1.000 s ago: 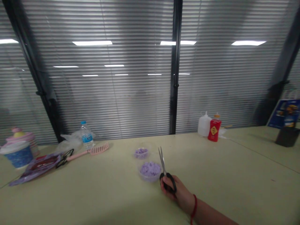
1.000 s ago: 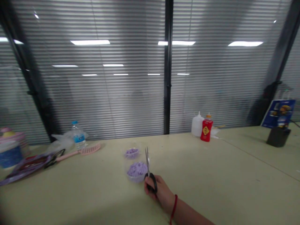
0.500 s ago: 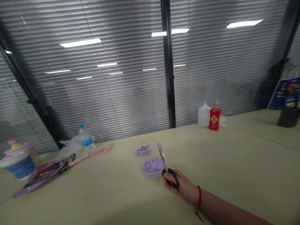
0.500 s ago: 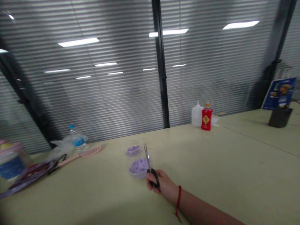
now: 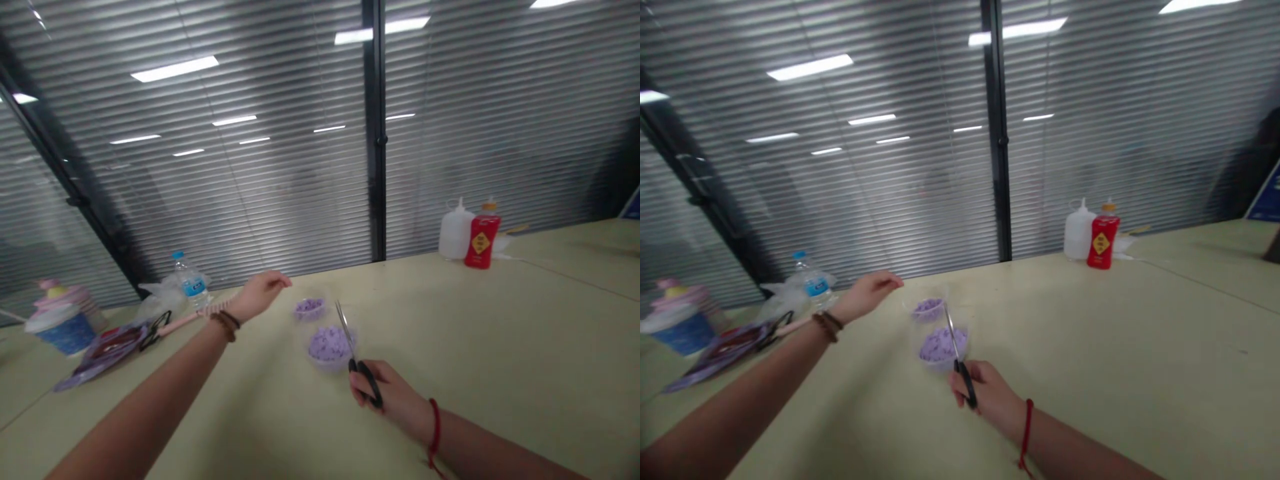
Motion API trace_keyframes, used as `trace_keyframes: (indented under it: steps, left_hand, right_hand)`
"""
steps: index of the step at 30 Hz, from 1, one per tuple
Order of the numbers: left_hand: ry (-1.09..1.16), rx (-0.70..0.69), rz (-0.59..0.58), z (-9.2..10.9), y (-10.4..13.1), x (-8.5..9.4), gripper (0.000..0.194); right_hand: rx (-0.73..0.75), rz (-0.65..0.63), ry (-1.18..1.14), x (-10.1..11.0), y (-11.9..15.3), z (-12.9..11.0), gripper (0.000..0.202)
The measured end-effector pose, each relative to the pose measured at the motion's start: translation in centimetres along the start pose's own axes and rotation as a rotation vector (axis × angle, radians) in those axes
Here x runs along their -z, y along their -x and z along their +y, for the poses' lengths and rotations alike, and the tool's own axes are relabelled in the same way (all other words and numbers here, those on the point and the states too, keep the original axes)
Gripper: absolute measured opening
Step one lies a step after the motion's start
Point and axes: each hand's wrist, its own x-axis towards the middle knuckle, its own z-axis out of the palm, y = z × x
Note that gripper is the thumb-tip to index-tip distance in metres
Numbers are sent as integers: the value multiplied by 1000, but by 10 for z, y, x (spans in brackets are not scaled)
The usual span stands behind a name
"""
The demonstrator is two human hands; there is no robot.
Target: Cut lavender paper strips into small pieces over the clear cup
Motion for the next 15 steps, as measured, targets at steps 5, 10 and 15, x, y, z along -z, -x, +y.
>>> trace_keyframes:
  steps: [5, 10, 15]
  left_hand:
    - [-53, -113, -318, -2, -69, -68, 29]
    - [-64, -140, -478, -11, -93, -98, 31]
    - [1, -121, -453, -14, -85, -86, 27]
  right_hand:
    - [-32, 14, -5, 2, -3, 0, 50]
    - [-85, -7, 3, 5, -2, -4, 54]
    - [-75, 2, -35, 7, -1, -5, 53]
